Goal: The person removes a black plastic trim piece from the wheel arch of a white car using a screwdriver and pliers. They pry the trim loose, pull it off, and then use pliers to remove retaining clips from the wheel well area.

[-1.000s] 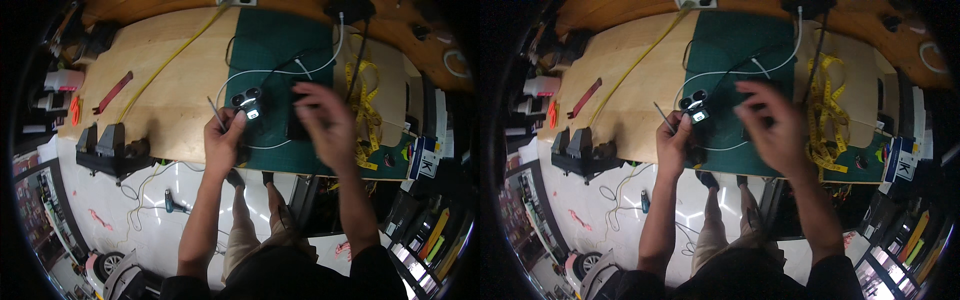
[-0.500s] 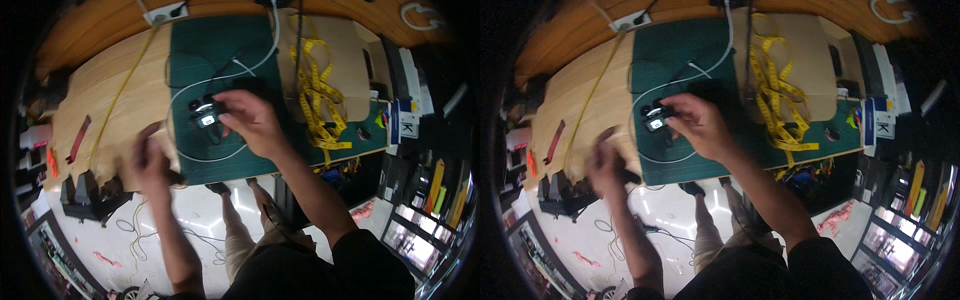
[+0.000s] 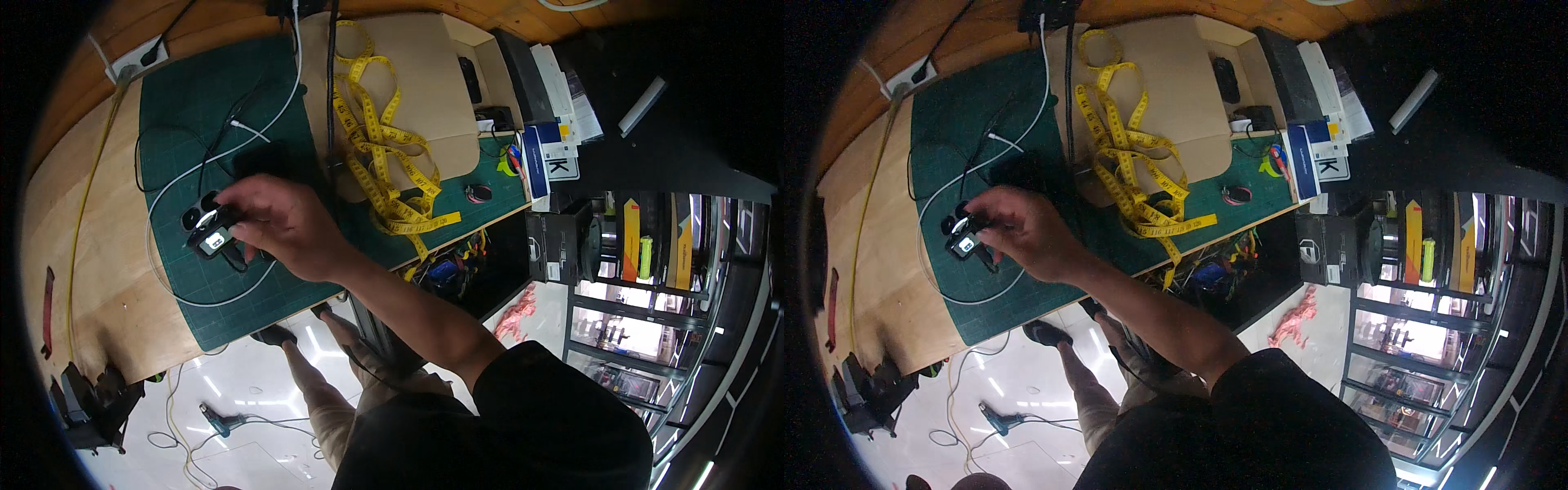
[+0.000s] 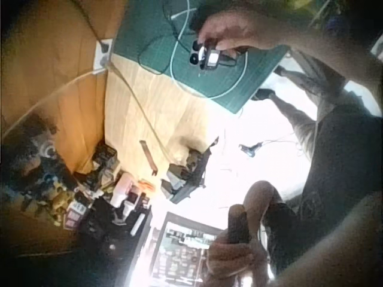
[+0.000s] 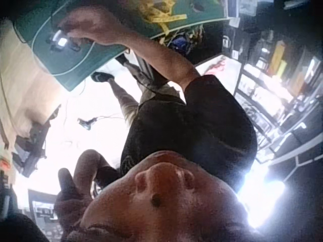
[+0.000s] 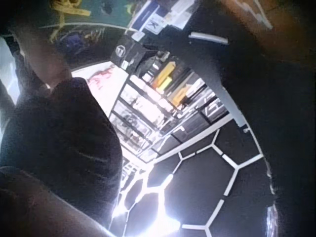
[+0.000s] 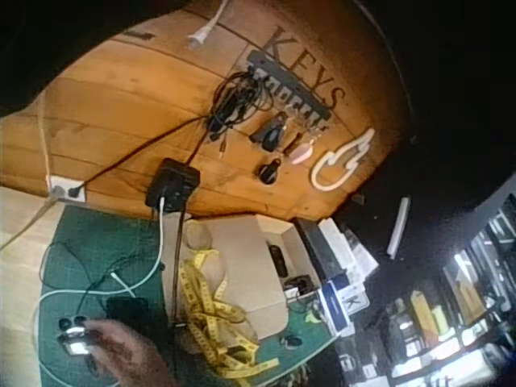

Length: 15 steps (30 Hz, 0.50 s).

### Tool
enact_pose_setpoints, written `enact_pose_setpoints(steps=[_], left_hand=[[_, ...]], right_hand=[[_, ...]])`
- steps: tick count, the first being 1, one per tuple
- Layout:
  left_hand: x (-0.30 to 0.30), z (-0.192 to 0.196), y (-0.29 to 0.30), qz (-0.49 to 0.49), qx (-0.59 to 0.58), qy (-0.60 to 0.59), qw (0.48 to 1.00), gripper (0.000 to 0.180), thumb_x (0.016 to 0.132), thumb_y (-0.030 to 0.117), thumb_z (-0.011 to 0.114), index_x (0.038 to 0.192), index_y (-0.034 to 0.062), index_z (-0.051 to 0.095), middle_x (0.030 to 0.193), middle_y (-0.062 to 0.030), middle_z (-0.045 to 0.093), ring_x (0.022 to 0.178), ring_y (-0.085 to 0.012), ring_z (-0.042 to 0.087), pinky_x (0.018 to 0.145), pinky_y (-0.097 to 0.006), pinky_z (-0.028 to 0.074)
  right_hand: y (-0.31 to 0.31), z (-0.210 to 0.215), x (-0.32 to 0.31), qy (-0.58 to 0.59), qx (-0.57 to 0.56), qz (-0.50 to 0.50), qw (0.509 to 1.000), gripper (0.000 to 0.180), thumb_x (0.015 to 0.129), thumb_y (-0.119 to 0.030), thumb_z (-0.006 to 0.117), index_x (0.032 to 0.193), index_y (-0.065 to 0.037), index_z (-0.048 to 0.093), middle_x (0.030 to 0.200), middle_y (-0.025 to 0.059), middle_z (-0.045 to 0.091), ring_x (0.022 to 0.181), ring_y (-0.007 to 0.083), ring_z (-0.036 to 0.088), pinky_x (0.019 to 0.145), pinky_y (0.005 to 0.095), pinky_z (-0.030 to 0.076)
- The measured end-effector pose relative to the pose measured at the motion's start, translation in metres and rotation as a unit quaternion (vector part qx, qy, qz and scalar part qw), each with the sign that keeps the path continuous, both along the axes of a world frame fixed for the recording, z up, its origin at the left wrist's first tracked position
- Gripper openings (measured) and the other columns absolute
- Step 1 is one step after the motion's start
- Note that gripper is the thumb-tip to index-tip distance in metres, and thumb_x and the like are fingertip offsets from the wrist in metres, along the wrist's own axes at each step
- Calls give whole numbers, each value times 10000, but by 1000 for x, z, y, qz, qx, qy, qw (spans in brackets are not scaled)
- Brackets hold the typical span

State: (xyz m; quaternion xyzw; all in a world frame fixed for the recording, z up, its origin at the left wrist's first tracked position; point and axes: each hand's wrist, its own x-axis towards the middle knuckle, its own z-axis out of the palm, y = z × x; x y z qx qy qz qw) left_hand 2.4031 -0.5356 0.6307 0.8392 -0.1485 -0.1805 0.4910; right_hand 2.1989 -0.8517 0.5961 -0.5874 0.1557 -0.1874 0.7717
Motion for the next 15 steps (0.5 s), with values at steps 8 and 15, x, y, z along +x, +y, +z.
enact_pose_setpoints(steps=[8, 15], left_hand=[[3, 0, 6, -9, 4, -7, 1000, 220, 918, 118, 654, 1109, 10, 673, 827, 27, 585, 642, -49, 468, 558, -200, 349], [2, 4, 13, -19, 8, -16, 1000, 203, 893, 95, 679, 1078, 12, 678, 825, 27, 584, 642, -46, 462, 558, -199, 342]], right_hand=[[6, -5, 8, 4, -20, -5, 1000, 315, 934, -73, 635, 1227, 27, 574, 1065, 135, 655, 857, 139, 681, 659, 270, 597], [8, -3, 10, -6, -18, 7, 1000, 315, 932, -56, 645, 1229, 22, 577, 1087, 130, 655, 867, 131, 674, 669, 265, 595]])
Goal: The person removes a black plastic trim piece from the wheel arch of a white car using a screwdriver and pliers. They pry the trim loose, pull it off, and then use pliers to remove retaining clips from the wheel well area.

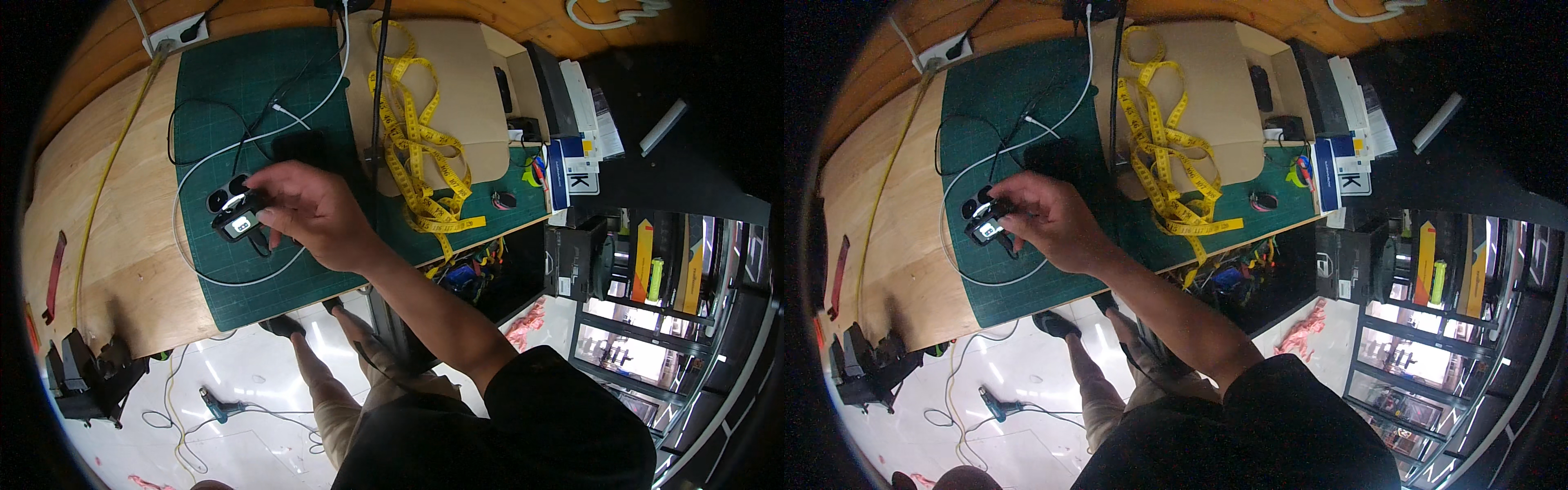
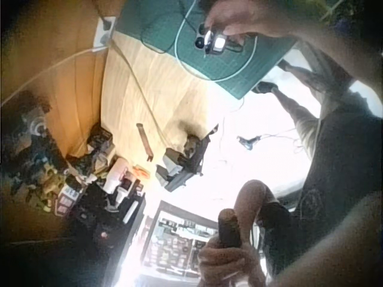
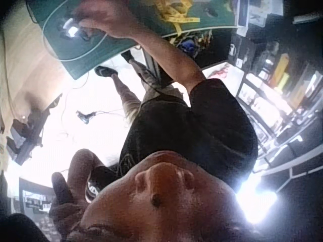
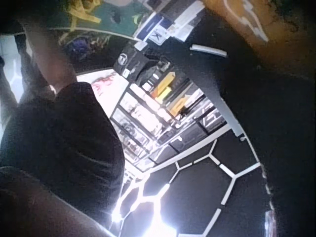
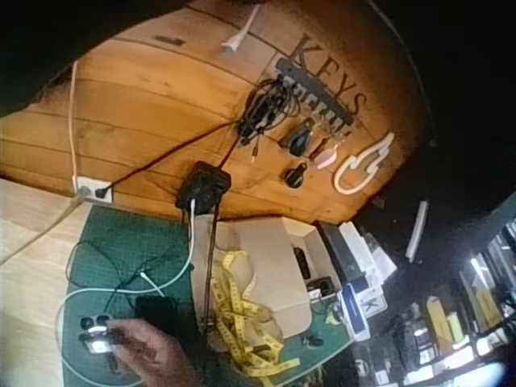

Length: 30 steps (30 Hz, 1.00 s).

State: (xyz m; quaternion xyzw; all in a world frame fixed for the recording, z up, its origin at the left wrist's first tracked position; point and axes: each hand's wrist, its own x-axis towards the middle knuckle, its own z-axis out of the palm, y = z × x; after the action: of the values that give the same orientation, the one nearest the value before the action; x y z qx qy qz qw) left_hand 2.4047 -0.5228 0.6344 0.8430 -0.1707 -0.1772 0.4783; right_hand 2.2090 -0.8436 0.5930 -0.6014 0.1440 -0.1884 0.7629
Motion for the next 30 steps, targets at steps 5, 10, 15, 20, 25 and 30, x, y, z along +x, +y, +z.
enact_pose_setpoints(steps=[5, 10, 15, 20, 25, 30], left_hand=[[-1, 0, 5, -2, 5, -5, 1000, 193, 875, 78, 697, 1057, 14, 682, 824, 27, 583, 642, -43, 458, 557, -199, 338], [-3, 3, 9, -4, 14, -12, 1000, 186, 857, 61, 714, 1035, 15, 686, 823, 27, 582, 642, -41, 454, 557, -198, 333], [-3, 4, 10, -6, 22, -19, 1000, 182, 839, 45, 732, 1013, 17, 689, 823, 27, 581, 642, -38, 450, 557, -198, 329], [0, 14, 7, -8, 34, -37, 999, 180, 821, 28, 750, 991, 18, 693, 822, 27, 581, 642, -35, 446, 556, -197, 324], [-4, 52, -35, -75, 31, -87, 993, 181, 803, 12, 768, 969, 20, 697, 821, 27, 580, 642, -33, 441, 556, -197, 319], [-7, 26, -129, -258, -41, 19, 965, 156, 782, 2, 785, 920, 24, 715, 807, 35, 570, 637, -20, 425, 546, -201, 301]], right_hand=[[-2, -2, -3, 7, 1, 10, 1000, 322, 938, -35, 648, 1250, 6, 578, 1134, 120, 650, 926, 123, 660, 698, 262, 594], [0, -2, -4, 6, 2, 7, 1000, 325, 937, -24, 640, 1252, 8, 569, 1126, 121, 658, 927, 126, 660, 712, 267, 588], [-3, -7, -7, 16, 13, 18, 1000, 338, 934, -13, 635, 1262, -1, 551, 1128, 112, 662, 891, 121, 658, 709, 253, 571], [-7, -12, -7, 13, 6, 30, 999, 355, 932, 7, 626, 1274, -13, 533, 1088, 105, 671, 852, 113, 653, 700, 245, 561], [2, -9, -6, 13, 10, 46, 999, 364, 921, 26, 623, 1269, -3, 520, 1090, 119, 665, 914, 122, 651, 704, 250, 564], [2, -8, -10, -5, -3, 38, 999, 392, 914, 62, 618, 1283, -2, 503, 1116, 132, 671, 921, 120, 651, 714, 240, 548]])
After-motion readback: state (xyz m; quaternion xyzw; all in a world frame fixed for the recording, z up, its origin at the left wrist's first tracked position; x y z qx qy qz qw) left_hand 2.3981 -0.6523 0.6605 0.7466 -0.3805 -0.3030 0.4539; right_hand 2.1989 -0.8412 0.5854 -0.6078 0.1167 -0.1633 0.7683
